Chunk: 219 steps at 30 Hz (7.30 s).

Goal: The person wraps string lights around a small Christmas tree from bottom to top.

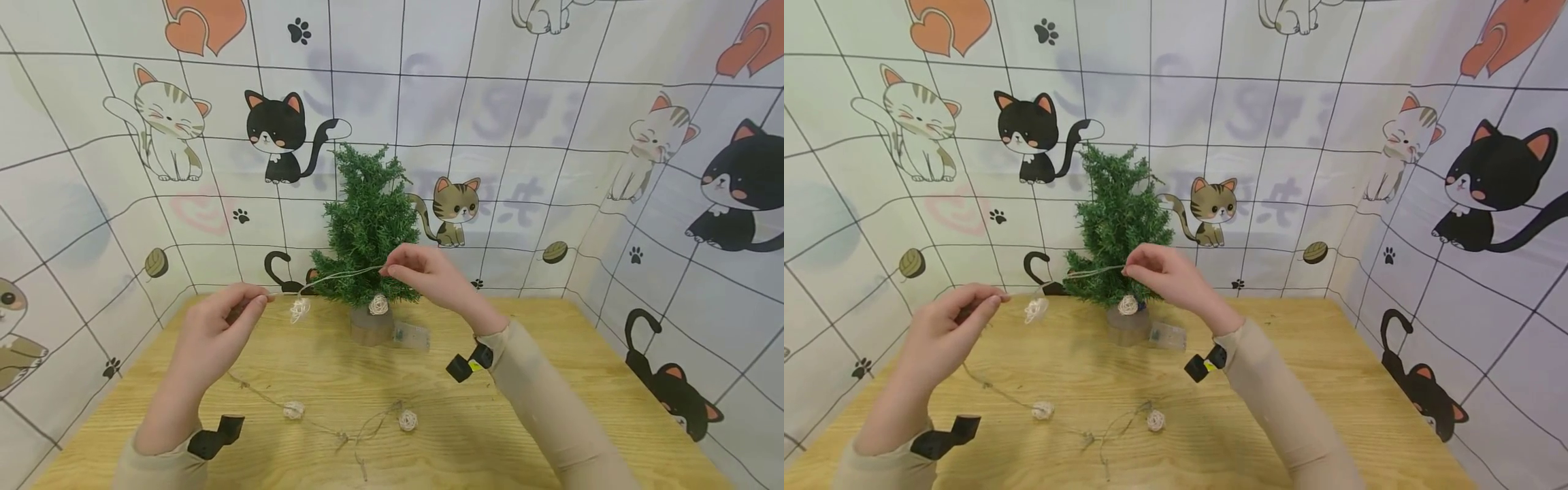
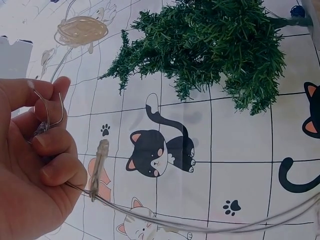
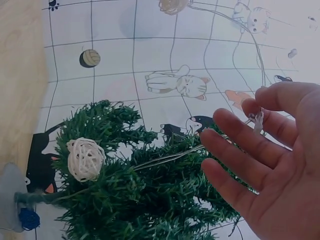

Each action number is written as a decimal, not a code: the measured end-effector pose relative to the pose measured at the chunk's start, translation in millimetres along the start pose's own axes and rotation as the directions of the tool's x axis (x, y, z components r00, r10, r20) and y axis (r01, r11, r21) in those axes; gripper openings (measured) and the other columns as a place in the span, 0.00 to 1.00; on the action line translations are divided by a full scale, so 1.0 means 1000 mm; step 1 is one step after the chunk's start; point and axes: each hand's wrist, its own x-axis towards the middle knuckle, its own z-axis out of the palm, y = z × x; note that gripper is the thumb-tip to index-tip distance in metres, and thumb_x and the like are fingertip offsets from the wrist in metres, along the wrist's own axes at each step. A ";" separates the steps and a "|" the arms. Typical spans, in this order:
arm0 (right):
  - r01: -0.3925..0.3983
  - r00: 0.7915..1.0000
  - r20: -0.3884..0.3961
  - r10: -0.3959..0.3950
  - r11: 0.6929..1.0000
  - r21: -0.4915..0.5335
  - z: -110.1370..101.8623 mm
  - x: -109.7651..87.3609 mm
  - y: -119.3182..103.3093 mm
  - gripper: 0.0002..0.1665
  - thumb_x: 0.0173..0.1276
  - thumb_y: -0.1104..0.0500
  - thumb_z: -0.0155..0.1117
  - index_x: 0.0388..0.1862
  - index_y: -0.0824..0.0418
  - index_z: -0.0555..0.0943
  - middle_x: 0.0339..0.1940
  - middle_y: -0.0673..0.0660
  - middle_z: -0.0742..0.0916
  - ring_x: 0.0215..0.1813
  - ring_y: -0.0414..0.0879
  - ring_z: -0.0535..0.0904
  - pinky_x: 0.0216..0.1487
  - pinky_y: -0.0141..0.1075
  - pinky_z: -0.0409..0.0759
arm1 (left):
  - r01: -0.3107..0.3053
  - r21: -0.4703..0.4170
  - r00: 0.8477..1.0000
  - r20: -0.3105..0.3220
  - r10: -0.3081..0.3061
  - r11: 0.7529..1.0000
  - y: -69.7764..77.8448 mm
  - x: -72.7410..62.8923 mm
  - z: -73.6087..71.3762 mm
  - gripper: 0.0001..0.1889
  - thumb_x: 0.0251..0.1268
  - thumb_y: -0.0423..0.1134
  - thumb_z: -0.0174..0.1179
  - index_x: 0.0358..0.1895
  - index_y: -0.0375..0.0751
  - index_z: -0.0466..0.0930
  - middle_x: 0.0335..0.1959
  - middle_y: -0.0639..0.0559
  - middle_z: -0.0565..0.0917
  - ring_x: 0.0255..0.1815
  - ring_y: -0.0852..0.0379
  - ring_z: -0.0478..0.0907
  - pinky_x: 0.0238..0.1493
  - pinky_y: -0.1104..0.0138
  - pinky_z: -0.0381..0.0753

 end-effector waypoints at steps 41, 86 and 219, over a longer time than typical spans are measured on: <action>0.232 0.936 0.339 -0.098 0.896 -0.379 0.061 0.068 -0.025 0.09 0.73 0.55 0.58 0.46 0.56 0.82 0.47 0.49 0.84 0.41 0.39 0.77 0.46 0.33 0.73 | -0.083 -0.021 0.990 -0.121 0.079 0.996 0.003 0.001 -0.007 0.10 0.64 0.23 0.59 0.37 0.40 0.86 0.24 0.58 0.78 0.18 0.65 0.64 0.22 0.73 0.64; -0.076 0.984 0.158 0.080 0.997 -0.030 0.125 -0.022 0.033 0.03 0.69 0.57 0.64 0.35 0.55 0.81 0.29 0.45 0.82 0.29 0.37 0.76 0.32 0.32 0.77 | 0.029 -0.064 0.977 -0.209 -0.042 0.997 0.011 0.000 -0.016 0.07 0.65 0.25 0.59 0.34 0.38 0.86 0.21 0.59 0.78 0.16 0.65 0.63 0.21 0.73 0.63; 0.005 0.909 -0.290 0.299 0.689 0.725 -0.149 0.125 -0.009 0.20 0.82 0.52 0.38 0.30 0.61 0.66 0.68 0.52 0.76 0.40 0.46 0.76 0.23 0.31 0.60 | 0.173 -0.149 0.973 0.179 -0.146 0.974 -0.047 0.158 0.050 0.36 0.76 0.58 0.40 0.79 0.51 0.40 0.78 0.45 0.46 0.74 0.34 0.51 0.69 0.43 0.49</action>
